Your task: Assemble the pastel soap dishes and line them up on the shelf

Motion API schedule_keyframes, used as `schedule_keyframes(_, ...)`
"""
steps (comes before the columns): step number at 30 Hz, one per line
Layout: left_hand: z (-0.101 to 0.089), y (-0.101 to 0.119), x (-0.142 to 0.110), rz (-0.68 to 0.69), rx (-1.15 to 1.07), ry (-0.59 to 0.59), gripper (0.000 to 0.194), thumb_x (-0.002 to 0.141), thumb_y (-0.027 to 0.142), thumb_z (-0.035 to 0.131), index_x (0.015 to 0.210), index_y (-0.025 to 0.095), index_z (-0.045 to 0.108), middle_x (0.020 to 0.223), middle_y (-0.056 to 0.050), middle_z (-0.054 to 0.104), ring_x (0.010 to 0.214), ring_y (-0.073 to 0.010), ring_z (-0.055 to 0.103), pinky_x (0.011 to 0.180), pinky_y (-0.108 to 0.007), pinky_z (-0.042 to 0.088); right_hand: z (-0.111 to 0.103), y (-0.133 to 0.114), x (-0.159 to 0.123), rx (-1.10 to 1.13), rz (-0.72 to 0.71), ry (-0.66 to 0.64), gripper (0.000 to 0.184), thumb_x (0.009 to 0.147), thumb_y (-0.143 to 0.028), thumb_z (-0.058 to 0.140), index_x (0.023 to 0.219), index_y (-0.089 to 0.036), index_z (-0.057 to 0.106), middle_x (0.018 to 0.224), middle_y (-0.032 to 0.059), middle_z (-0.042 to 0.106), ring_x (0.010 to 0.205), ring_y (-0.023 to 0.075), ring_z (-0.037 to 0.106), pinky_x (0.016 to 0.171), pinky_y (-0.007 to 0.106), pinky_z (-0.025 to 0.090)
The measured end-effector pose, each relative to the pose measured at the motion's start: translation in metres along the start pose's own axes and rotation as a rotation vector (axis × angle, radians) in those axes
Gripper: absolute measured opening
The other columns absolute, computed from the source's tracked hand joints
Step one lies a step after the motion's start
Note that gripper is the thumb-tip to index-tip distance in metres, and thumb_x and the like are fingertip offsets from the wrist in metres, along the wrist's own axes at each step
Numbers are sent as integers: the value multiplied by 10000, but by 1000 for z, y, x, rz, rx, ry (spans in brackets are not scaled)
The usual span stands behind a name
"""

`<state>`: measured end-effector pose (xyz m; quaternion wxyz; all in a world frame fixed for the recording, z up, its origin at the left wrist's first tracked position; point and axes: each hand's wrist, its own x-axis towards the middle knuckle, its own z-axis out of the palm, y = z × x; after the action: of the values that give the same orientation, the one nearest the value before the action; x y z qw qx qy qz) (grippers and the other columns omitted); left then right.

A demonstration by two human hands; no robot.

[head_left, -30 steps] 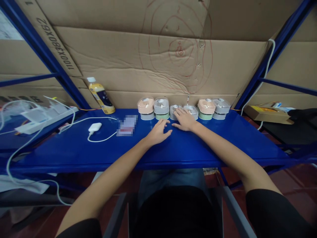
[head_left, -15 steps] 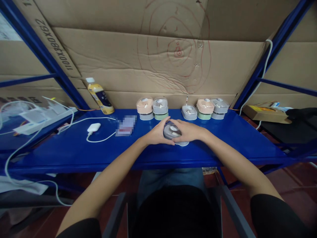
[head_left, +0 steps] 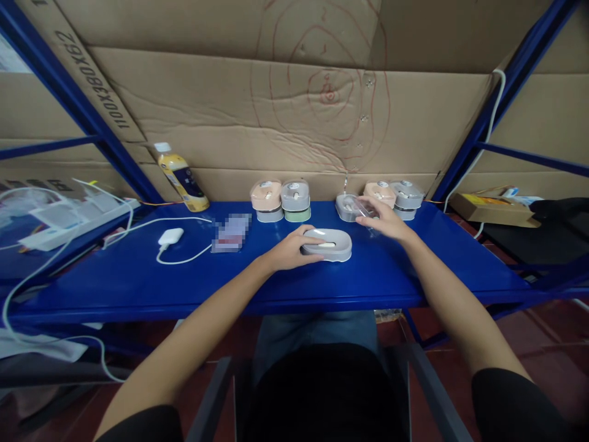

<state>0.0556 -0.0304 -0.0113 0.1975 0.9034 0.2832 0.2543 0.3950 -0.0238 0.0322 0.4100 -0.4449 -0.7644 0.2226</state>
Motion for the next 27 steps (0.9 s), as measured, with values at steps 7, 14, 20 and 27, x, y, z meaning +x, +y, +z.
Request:
schedule_keyframes(7,-3,-9,2,-82,54,136,529,1019,621,632,1327,237,826,1536,-156,615,1488,-394,569,1295,-584,438,13,5,1,-82,-1,70,799,815,-633,814,1457,-187,649,1239,144,784,1168,388,726,1050,589,589)
schedule_keyframes(14,-17,-32,2,-173,135,221,543,1013,637,590,1190,188,839,1297,-168,725,1432,-409,598,1240,-625,476,10,3,-1,-175,59,-21,779,827,-593,822,1486,-208,664,1335,145,773,1195,389,729,1086,613,569)
schedule_keyframes(20,-8,-3,-1,-41,53,82,522,959,630,727,1324,262,791,1530,-136,605,1453,-377,599,1283,-558,452,7,5,2,-168,59,61,818,820,-590,823,1495,-160,656,1330,172,777,1209,379,729,1095,591,572)
schedule_keyframes(27,6,8,0,-52,1,85,930,802,531,912,1594,233,524,1552,-169,611,1468,-400,587,1273,-565,457,15,-7,-6,-153,-65,-11,867,796,-598,868,1533,-200,645,1465,168,731,1263,380,721,1107,588,569)
